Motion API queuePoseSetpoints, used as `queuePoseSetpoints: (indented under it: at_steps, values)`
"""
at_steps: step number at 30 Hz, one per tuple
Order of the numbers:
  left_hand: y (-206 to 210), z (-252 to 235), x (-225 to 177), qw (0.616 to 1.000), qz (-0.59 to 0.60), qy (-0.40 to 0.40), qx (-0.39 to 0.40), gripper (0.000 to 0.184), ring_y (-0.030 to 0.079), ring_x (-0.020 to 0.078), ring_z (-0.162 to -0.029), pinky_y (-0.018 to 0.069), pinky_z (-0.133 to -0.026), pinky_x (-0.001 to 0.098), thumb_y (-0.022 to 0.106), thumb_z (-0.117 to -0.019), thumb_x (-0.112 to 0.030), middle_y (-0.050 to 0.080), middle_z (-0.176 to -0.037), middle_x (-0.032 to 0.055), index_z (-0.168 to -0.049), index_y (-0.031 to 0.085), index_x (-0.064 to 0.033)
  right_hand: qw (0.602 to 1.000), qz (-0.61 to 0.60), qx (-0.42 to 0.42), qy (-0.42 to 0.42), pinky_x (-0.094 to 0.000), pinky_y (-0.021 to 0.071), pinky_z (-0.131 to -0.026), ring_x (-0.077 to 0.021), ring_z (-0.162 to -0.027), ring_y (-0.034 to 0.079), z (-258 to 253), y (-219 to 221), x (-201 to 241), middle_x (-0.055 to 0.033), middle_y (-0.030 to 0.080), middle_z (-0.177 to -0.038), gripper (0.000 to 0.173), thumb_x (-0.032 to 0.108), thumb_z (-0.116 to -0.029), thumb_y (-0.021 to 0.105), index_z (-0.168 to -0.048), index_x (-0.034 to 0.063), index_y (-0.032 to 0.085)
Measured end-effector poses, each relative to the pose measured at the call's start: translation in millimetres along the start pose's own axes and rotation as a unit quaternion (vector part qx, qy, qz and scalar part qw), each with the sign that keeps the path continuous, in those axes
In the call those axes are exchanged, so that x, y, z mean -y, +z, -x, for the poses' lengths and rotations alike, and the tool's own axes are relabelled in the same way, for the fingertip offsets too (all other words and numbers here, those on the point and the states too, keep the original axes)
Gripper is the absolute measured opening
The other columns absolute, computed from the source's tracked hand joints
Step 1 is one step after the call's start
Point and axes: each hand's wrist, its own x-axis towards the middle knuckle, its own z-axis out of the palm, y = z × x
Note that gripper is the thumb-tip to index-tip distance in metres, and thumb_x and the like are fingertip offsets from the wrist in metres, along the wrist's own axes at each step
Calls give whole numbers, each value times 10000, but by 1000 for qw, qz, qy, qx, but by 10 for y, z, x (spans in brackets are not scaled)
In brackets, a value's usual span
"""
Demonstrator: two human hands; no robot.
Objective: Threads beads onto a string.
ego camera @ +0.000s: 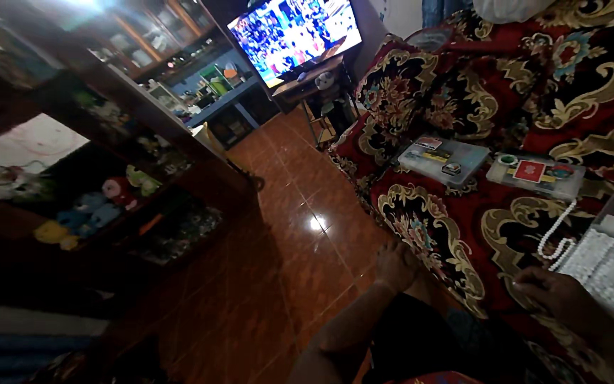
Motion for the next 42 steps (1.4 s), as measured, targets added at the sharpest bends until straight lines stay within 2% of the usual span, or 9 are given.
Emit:
queuePoseSetpoints:
  at_steps: [3,11,14,24,31,38,42]
  values:
    - [8,-15,16,1000,1,2,2,566,502,309,-1362,459,-1065,554,625,-903,-525,543,-1491,41,-1395,613,-245,1000,3,0,1,-258,513,-595,-68,-619,582,10,3,51,-44,674,-780,92,51,-892,673,-949,-10,712]
    - [-1,0,-1,1000,5,2,-3,591,498,297,-1364,450,-1068,551,643,-883,-538,548,-1483,35,-1398,610,-251,1000,-22,-3,-18,-222,485,-517,-49,-543,553,-12,8,-43,-16,667,-733,84,74,-869,685,-917,13,716]
    - [23,-3,10,1000,-1,10,-8,591,509,299,-1354,460,-1062,554,641,-884,-555,558,-1473,37,-1392,615,-253,1000,-11,3,-20,-251,508,-556,-63,-583,573,-11,-10,-48,-24,676,-762,114,96,-868,681,-936,13,719]
    - [18,6,-3,1000,-4,3,-3,611,497,301,-1365,448,-1068,561,640,-879,-571,553,-1479,35,-1400,608,-255,1000,-14,2,-18,-242,515,-571,-55,-601,584,8,-9,7,-23,682,-775,102,82,-867,675,-927,12,717]
    - [29,6,4,1000,-4,6,-5,598,502,297,-1361,455,-1063,557,632,-882,-560,562,-1468,35,-1398,610,-258,999,-37,-3,-16,-234,490,-533,-54,-569,565,3,-2,-36,-8,673,-747,95,95,-861,683,-920,32,721]
    - [78,-19,26,1000,1,13,-18,594,520,301,-1343,471,-1053,548,659,-869,-535,581,-1445,41,-1384,623,-243,1000,0,2,-30,-265,518,-578,-70,-612,591,1,-31,-36,-19,676,-763,127,129,-873,672,-935,32,724]
    - [77,-20,-1,1000,7,13,-8,570,506,319,-1355,462,-1052,571,641,-894,-509,569,-1459,58,-1391,617,-230,1000,6,6,-8,-269,499,-542,-71,-569,556,24,-57,-1,-24,661,-755,122,111,-896,669,-960,18,715]
